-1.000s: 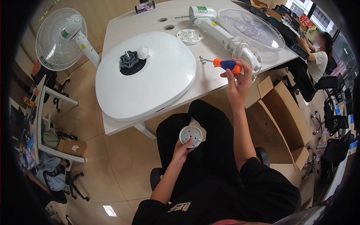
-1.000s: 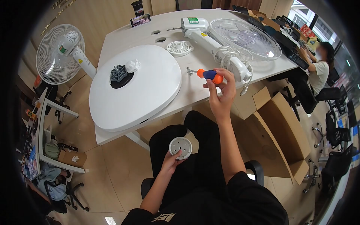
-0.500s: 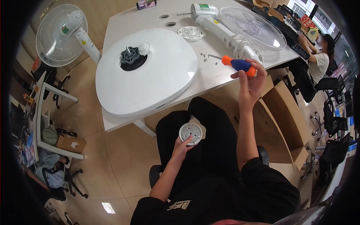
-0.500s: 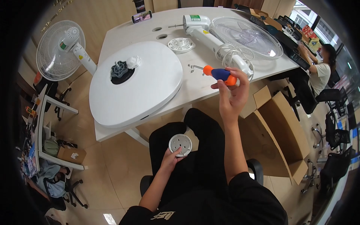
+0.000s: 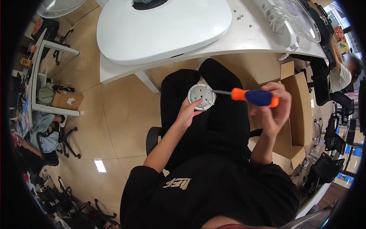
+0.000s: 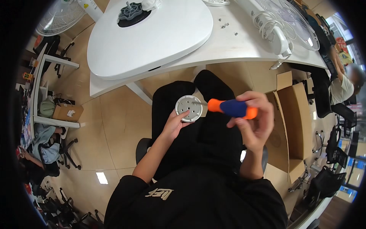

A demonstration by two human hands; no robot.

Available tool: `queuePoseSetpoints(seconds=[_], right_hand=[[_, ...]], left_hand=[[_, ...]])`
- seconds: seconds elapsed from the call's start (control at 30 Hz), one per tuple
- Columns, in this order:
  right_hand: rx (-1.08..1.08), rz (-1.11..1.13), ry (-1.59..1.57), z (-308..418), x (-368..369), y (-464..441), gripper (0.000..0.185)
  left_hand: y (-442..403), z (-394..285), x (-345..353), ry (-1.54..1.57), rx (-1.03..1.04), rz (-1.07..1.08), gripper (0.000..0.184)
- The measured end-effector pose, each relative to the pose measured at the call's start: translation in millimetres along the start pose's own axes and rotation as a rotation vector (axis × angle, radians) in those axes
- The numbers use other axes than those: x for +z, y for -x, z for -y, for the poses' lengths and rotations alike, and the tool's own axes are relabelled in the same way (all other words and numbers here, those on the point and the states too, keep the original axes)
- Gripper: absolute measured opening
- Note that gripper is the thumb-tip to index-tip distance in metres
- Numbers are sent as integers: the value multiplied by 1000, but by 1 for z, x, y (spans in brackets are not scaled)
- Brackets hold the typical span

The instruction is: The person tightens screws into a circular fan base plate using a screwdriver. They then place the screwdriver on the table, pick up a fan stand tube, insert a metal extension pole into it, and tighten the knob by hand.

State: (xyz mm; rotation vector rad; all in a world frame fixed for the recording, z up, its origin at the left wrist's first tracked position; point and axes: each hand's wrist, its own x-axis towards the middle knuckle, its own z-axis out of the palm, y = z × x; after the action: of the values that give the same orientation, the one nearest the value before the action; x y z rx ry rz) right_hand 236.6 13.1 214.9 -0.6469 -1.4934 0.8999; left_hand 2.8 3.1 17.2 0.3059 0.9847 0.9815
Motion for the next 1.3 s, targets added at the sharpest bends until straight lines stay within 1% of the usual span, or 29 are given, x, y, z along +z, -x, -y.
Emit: queuePoseSetpoints(seconds=[0.1,0.23,0.4,0.7,0.8,0.9,1.0,1.3], right_hand=[[109,86,-6,-16,8,15,42],[211,108,22,-32,16,29,40],[271,94,38,-43,22,38,36],[295,121,55,-53,30,44,35],[268,178,112,-55,32,44,35],[268,190,120,-55,34,45,36],[298,158,84,-55,35,46,34],[281,157,103,-54,36,47,32]], left_hand=[[1,-1,2,32,-22,-18,51],[1,-2,2,57,-5,-8,50],[0,-1,2,70,-5,-7,49],[1,0,4,60,2,-8,48],[1,-1,5,44,-1,-18,47],[2,-1,6,41,-5,-26,47],[0,1,4,43,-7,-29,47],[-1,1,4,29,-11,-37,48]])
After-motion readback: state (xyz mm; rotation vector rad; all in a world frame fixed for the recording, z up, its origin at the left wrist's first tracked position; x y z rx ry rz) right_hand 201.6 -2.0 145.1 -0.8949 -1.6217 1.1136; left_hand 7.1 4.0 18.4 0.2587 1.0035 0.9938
